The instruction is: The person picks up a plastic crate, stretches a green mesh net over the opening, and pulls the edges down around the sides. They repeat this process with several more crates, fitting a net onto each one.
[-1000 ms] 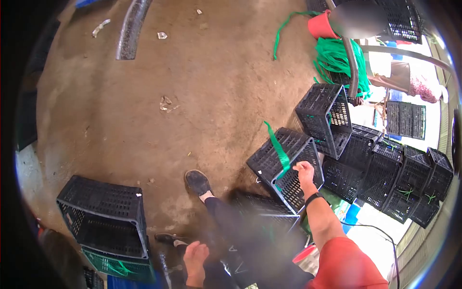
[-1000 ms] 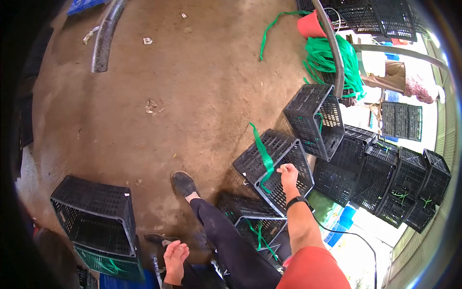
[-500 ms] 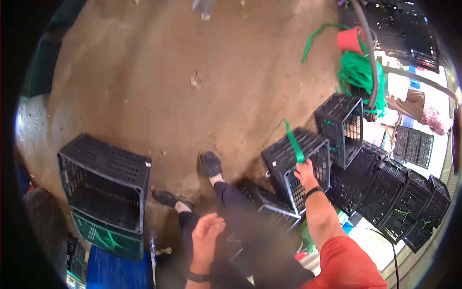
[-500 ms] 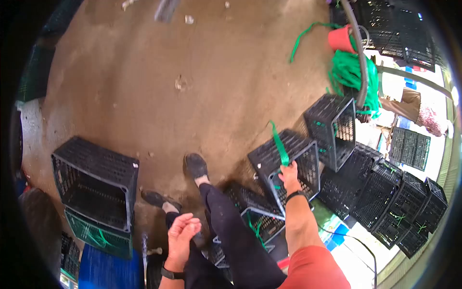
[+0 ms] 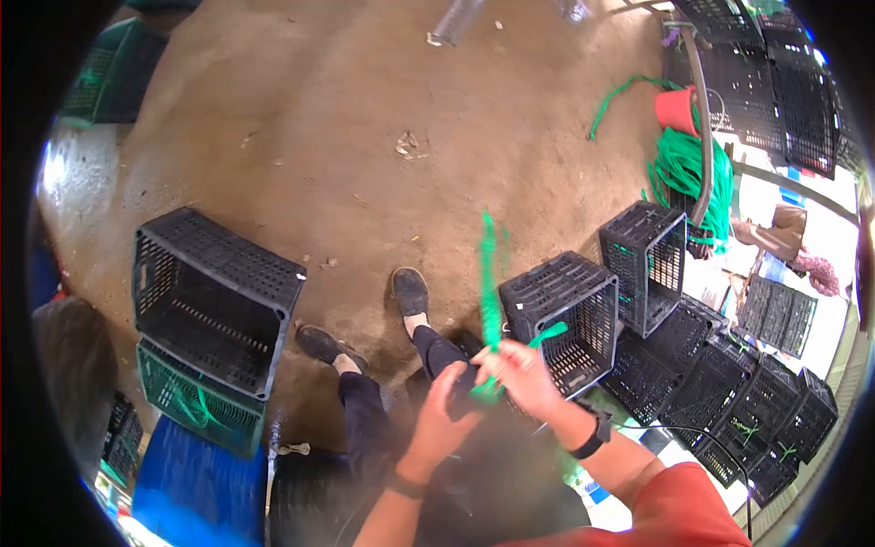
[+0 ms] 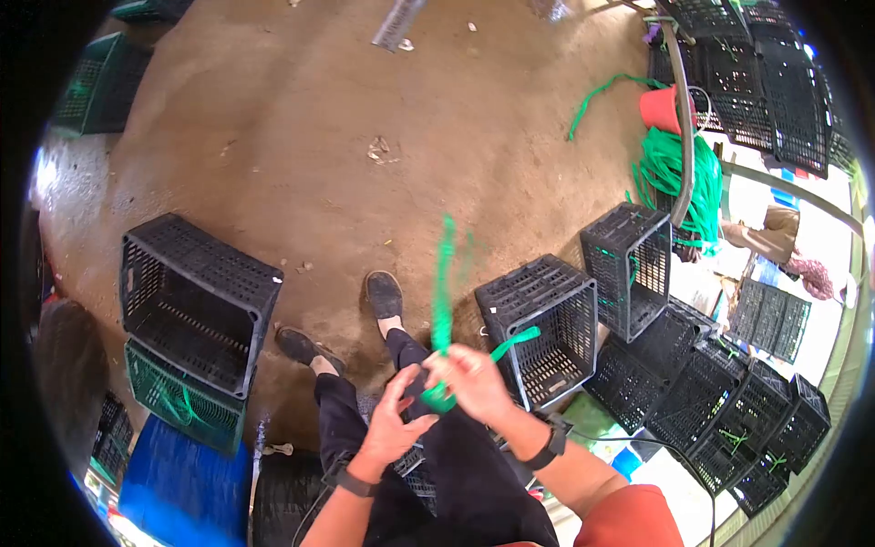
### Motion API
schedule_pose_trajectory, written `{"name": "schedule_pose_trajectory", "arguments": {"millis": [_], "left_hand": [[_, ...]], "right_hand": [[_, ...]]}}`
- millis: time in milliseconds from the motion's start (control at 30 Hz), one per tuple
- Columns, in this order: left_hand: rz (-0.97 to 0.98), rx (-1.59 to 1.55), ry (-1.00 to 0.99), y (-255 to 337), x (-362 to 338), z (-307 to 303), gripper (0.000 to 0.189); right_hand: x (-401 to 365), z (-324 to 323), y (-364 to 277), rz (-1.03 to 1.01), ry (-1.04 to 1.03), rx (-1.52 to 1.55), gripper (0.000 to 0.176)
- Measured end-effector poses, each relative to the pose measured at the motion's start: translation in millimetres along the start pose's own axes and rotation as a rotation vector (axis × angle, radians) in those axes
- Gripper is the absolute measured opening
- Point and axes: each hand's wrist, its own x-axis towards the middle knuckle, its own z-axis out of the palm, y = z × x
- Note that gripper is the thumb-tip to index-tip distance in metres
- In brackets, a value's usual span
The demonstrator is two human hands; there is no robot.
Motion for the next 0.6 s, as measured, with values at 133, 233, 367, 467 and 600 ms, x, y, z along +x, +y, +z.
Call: {"name": "schedule_pose_trajectory", "arguments": {"millis": [133, 233, 367, 467, 600], "left_hand": [[-0.031, -0.346, 0.127, -26, -26, 6, 0.037], [-0.287, -0.756, 0.280, 3, -48, -15, 0.021], [-0.235, -1.003, 0.454, 8, -72, -56, 0.019], [-0.174, -1.094, 0.545, 10, -82, -85, 0.018], [-0.082, -1.036, 0.655, 10, -92, -137, 0.020]], "right_hand": [[-18, 62, -40, -0.310, -0.287, -0.376, 0.035], [0, 61, -38, -0.317, -0.365, -0.415, 0.053], [1, 55, -14, -0.053, -0.768, -0.686, 0.048], [-12, 61, -26, 0.156, -0.833, -0.629, 0.036], [-3, 39, -23, 0.256, -0.564, -0.196, 0.022]]}}
